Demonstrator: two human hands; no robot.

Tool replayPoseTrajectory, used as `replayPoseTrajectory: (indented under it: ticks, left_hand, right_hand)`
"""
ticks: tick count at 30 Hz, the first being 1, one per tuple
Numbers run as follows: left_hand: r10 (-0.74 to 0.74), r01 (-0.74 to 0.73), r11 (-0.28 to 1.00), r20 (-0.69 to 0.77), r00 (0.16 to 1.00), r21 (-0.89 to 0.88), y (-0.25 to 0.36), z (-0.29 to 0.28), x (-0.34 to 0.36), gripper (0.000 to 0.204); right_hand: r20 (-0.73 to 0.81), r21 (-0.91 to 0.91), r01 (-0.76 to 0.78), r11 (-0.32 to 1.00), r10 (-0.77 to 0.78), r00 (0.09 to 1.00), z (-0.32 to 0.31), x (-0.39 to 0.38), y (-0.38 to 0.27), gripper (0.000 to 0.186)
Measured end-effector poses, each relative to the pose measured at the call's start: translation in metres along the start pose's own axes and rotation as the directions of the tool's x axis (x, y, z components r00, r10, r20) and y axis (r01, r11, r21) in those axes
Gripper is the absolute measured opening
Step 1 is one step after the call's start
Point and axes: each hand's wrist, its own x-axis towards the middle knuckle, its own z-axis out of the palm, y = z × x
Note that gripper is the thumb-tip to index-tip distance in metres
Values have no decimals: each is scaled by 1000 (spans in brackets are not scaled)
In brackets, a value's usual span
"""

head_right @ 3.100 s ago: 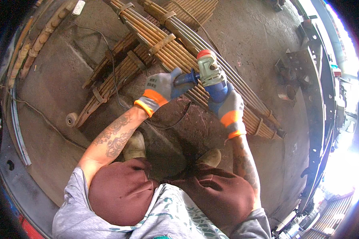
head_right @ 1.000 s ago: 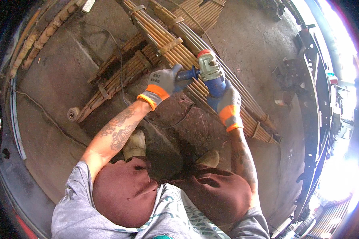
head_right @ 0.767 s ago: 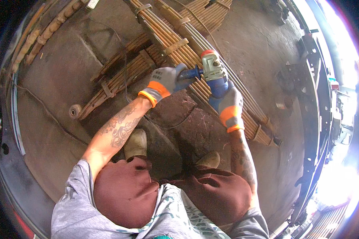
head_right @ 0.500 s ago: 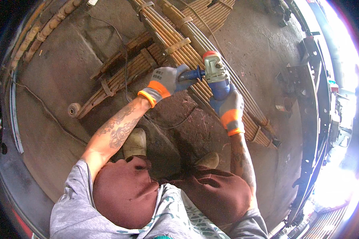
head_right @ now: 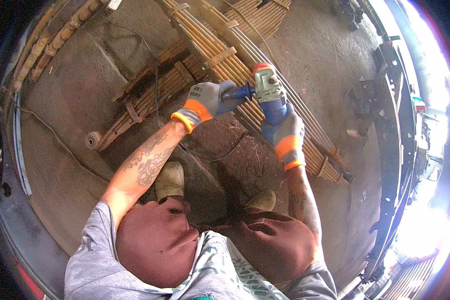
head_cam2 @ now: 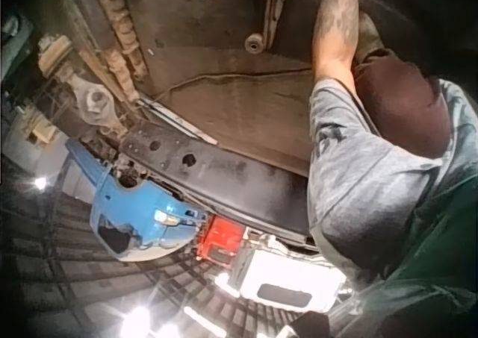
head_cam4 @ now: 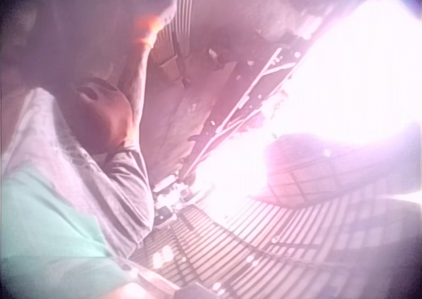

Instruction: The person uses an angle grinder to smooth the surface of a bundle of metal rods. They hold the rods with one hand and operate the grinder with the other, moving the tool along the length of the rods.

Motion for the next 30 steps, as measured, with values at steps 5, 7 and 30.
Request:
replayPoseTrajectory:
  ticks: [5,7,30]
  left_hand:
    - [38,-38,999,-24,999,22,-3,5,-2,39]
    - [54,-54,999,-31,998,6,-5,5,-3,39]
    - [-18,14,999,123,992,34,1,-10,-2,42]
  right_hand:
    - [-4,-29,-6,1000,5,1000,2,-1,3,53]
    - [-6,-38,-16,999,16,1000,3,-2,1,53]
    - [-18,-37,39,999,-39,999,5,-7,-4,46]
